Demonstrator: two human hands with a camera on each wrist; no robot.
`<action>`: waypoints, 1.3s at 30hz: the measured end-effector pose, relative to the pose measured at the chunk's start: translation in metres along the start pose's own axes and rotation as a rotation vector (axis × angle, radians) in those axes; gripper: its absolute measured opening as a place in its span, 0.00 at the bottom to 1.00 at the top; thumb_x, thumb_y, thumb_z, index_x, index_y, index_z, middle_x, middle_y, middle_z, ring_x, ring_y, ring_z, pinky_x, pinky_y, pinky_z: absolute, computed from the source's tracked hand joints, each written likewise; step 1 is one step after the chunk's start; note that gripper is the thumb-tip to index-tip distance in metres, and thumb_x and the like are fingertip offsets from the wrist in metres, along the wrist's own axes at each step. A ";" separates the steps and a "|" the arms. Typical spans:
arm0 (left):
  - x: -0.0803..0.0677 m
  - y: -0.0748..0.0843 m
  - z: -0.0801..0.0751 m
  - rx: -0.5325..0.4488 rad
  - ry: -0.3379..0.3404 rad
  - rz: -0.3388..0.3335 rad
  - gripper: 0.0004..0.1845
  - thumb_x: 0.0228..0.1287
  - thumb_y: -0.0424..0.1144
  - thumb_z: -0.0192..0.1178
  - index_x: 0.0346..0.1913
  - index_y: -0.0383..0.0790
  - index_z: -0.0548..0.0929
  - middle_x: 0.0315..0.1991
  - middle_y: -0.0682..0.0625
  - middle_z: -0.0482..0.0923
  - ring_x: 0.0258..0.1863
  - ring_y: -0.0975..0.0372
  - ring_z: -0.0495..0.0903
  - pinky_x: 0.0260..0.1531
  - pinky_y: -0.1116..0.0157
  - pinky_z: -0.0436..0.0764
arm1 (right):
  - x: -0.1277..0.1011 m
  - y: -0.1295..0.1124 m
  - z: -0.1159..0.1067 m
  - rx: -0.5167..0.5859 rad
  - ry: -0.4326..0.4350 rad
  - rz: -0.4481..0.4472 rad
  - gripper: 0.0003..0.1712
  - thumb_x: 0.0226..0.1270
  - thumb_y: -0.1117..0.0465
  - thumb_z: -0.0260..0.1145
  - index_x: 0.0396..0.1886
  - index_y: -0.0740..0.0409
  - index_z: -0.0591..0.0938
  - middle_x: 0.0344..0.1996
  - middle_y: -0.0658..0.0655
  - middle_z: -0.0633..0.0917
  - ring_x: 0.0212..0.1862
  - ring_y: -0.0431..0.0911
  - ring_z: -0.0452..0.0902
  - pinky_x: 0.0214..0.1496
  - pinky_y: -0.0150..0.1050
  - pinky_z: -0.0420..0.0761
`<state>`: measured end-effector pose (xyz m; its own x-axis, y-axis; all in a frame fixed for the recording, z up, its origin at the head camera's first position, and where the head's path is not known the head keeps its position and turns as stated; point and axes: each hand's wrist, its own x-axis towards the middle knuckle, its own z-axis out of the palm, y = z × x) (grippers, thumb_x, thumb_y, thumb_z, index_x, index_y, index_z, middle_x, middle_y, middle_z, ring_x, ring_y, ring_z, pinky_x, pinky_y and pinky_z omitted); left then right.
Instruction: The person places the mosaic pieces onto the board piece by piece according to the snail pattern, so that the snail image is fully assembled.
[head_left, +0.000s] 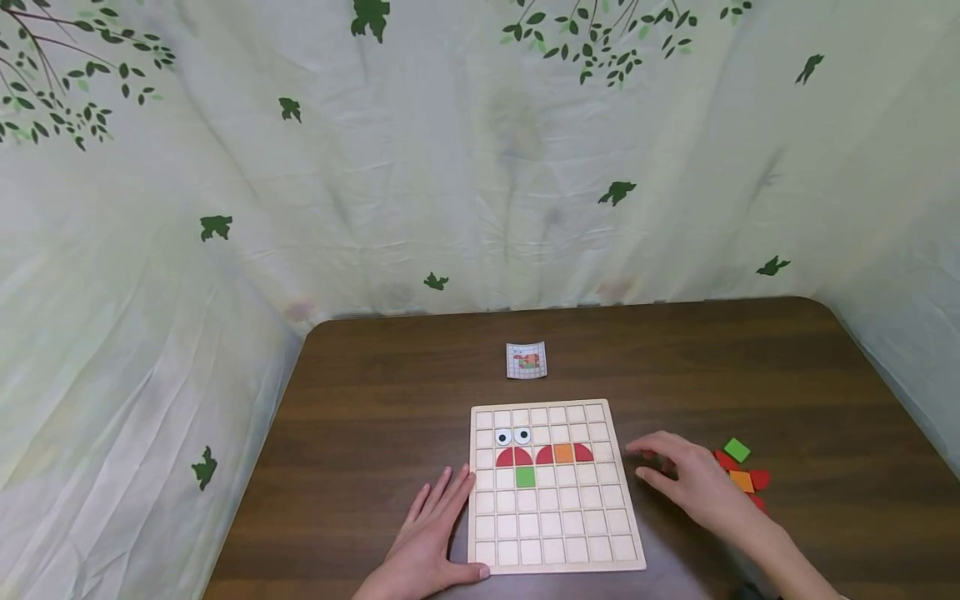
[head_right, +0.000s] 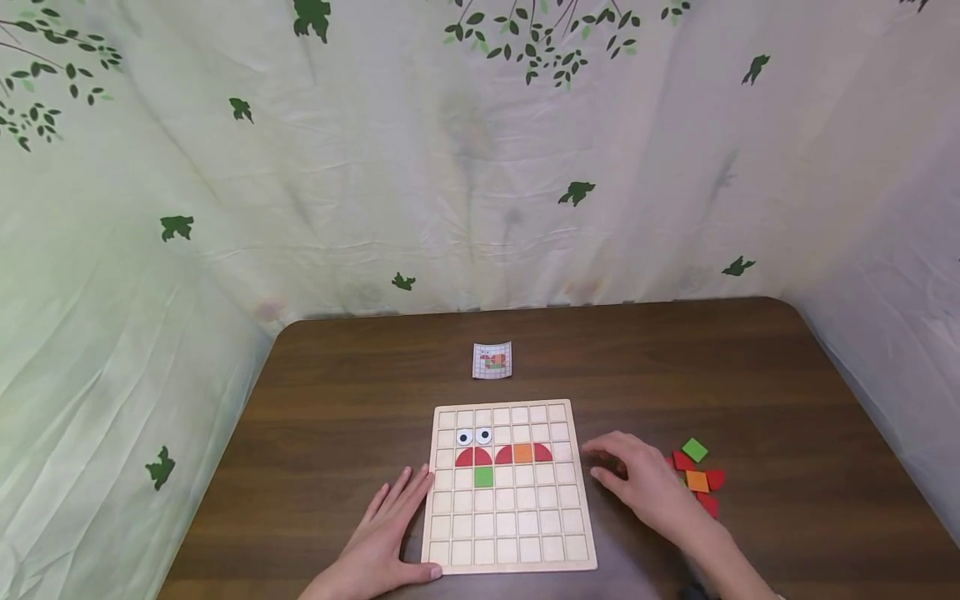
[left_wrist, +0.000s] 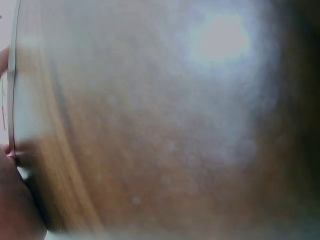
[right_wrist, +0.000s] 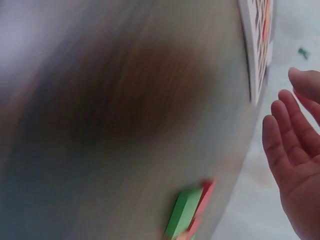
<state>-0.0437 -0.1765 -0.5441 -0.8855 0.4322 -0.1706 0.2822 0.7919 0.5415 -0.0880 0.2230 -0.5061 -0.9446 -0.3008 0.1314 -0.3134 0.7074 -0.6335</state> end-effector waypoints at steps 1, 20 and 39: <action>0.000 0.000 0.000 -0.004 -0.004 -0.004 0.62 0.45 0.76 0.63 0.79 0.53 0.49 0.79 0.58 0.42 0.77 0.55 0.39 0.68 0.54 0.35 | -0.002 0.004 -0.003 -0.007 0.013 -0.010 0.21 0.54 0.65 0.77 0.48 0.47 0.85 0.42 0.42 0.83 0.35 0.39 0.74 0.36 0.35 0.79; -0.002 0.000 0.001 -0.015 0.023 0.026 0.61 0.46 0.76 0.62 0.79 0.54 0.48 0.79 0.58 0.43 0.77 0.55 0.39 0.67 0.68 0.27 | -0.021 0.066 -0.055 -0.141 -0.053 -0.087 0.24 0.49 0.67 0.78 0.45 0.42 0.85 0.42 0.39 0.82 0.40 0.35 0.77 0.39 0.36 0.80; -0.005 0.002 0.000 0.007 0.054 0.043 0.61 0.46 0.75 0.63 0.79 0.52 0.49 0.79 0.57 0.44 0.77 0.56 0.40 0.66 0.70 0.26 | -0.006 0.066 -0.041 -0.115 -0.069 -0.124 0.20 0.49 0.70 0.77 0.39 0.44 0.84 0.36 0.38 0.77 0.34 0.31 0.72 0.34 0.32 0.78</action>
<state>-0.0385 -0.1770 -0.5420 -0.8909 0.4423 -0.1028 0.3228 0.7761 0.5417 -0.1068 0.2981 -0.5171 -0.8903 -0.4306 0.1480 -0.4400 0.7296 -0.5235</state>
